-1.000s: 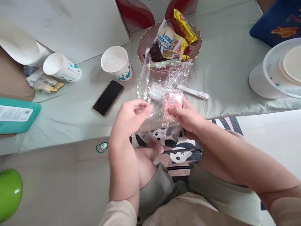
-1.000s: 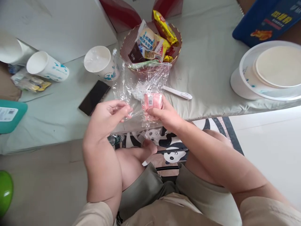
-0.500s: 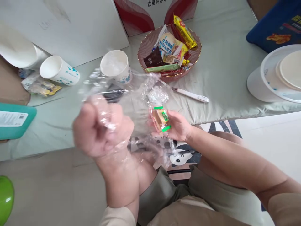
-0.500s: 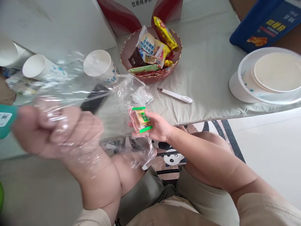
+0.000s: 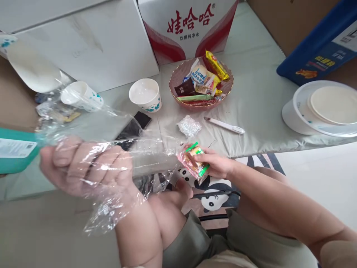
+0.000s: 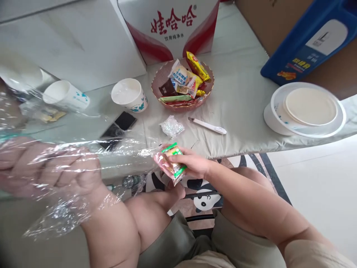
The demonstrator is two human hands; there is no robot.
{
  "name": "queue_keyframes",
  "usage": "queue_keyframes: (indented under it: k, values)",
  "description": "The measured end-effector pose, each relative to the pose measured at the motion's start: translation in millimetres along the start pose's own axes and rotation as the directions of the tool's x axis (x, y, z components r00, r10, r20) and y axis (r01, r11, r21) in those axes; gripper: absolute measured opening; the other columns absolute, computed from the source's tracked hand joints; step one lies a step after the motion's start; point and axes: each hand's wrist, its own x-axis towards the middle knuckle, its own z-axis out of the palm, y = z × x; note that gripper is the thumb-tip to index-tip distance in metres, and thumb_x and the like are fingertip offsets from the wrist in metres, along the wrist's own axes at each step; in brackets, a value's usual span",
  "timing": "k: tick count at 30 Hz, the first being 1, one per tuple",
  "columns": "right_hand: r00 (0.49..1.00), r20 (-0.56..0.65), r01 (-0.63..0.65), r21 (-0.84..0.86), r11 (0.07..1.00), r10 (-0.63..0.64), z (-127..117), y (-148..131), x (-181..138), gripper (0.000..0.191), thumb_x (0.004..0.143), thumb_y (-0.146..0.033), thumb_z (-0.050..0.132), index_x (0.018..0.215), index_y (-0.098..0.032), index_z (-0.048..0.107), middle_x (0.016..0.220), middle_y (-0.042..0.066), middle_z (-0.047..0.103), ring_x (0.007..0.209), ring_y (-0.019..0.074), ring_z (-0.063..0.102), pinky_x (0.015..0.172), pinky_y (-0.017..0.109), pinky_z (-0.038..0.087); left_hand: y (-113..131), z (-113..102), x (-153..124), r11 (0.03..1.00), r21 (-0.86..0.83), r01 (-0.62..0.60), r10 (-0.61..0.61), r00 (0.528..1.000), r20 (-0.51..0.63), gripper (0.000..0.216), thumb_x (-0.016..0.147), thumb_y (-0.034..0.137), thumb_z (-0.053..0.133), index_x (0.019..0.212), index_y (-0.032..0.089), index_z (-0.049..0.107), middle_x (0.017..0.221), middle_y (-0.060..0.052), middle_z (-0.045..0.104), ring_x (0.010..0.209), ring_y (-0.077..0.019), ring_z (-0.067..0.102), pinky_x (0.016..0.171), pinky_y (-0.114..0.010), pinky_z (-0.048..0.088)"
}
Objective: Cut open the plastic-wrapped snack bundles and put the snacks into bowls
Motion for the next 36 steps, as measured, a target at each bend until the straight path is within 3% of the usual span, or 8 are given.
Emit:
queue_keyframes:
  k: [6,11,14,20,24,28,31,36]
  values:
    - [0.929,-0.164,0.200,-0.532,0.823,-0.332,9.9,-43.9,-36.9,0.029,0.087,-0.046,0.081,0.096,-0.022,0.069,0.076,0.000,0.068,0.063,0.0126,0.058,0.056,0.026,0.047,-20.1,-6.4,23.8,0.975,0.114,0.193,-0.194,0.981,0.005,0.048,0.089,0.049,0.078,0.063,0.020,0.050,0.037,0.014,0.032,0.019,0.0024,-0.006,0.018,-0.016,0.001]
    - [0.522,0.112,0.287,-0.957,0.050,-0.846,45.9,-147.7,-17.5,0.033,0.075,-0.020,0.091,0.103,-0.029,0.076,0.102,0.001,0.072,0.096,0.0176,0.067,0.077,0.028,0.057,-19.7,8.3,18.6,0.938,0.156,0.309,-0.323,0.944,0.072,0.050,0.086,0.042,0.079,0.059,0.020,0.043,0.039,0.012,0.031,0.020,0.0017,-0.002,0.019,-0.016,0.002]
    - [0.570,0.265,0.168,-0.964,-0.205,-0.778,63.1,-213.8,30.3,0.044,0.069,0.003,0.086,0.097,-0.031,0.082,0.101,-0.005,0.068,0.115,0.0118,0.062,0.082,0.015,0.052,-18.3,10.5,20.4,0.936,0.142,0.322,-0.337,0.937,0.095,0.047,0.089,0.040,0.076,0.061,0.020,0.044,0.040,0.012,0.031,0.020,0.0013,-0.001,0.020,-0.016,0.004]
    - [0.792,-0.227,0.007,-0.925,0.381,-0.567,55.0,-276.2,126.3,0.032,0.087,0.008,0.051,0.064,-0.007,0.067,0.084,-0.010,0.076,0.117,0.0040,0.071,0.067,0.002,0.037,-12.4,5.7,25.7,0.947,0.072,0.313,-0.321,0.918,0.234,0.040,0.098,0.037,0.067,0.066,0.021,0.049,0.041,0.014,0.025,0.018,0.0012,-0.001,0.020,-0.015,0.006]
    - [0.799,-0.126,-0.019,-0.983,0.184,-0.588,62.8,-265.3,120.5,0.026,0.078,0.009,0.067,0.067,-0.013,0.077,0.065,-0.008,0.064,0.096,0.0071,0.073,0.060,0.006,0.035,-8.4,-2.7,23.6,0.921,0.040,0.387,-0.376,0.860,0.345,0.029,0.102,0.040,0.060,0.079,0.024,0.060,0.038,0.014,0.032,0.016,-0.0010,0.004,0.020,-0.014,0.014]
    - [0.778,0.069,0.195,-0.972,0.135,-0.625,66.1,-196.6,64.8,0.015,0.084,-0.004,0.075,0.085,-0.018,0.080,0.078,-0.004,0.072,0.075,0.0045,0.063,0.070,0.018,0.049,-8.6,-0.6,11.8,0.884,0.054,0.464,-0.442,0.794,0.417,0.010,0.100,0.041,0.063,0.098,0.032,0.066,0.032,0.013,0.042,0.014,-0.0052,0.010,0.021,-0.015,0.020]
    - [0.840,0.076,0.411,-0.736,0.538,-0.538,46.6,-114.5,26.5,0.031,0.082,-0.034,0.084,0.109,-0.023,0.074,0.106,0.002,0.075,0.099,0.0153,0.070,0.087,0.031,0.058,-13.9,8.3,-1.4,0.902,0.007,0.432,-0.387,0.800,0.459,0.014,0.093,0.044,0.071,0.090,0.032,0.064,0.029,0.013,0.041,0.012,-0.0075,0.015,0.020,-0.016,0.025]
    - [0.991,-0.055,0.105,-0.209,0.972,-0.119,22.3,-16.4,6.0,0.080,0.070,-0.073,0.086,0.131,-0.028,0.061,0.127,0.009,0.074,0.120,0.0236,0.072,0.103,0.042,0.056,-31.4,3.5,-17.2,0.998,0.050,-0.035,0.014,0.928,0.373,0.027,0.087,0.043,0.072,0.069,0.031,0.057,0.026,0.015,0.024,0.015,-0.0064,0.009,0.022,-0.020,0.026]
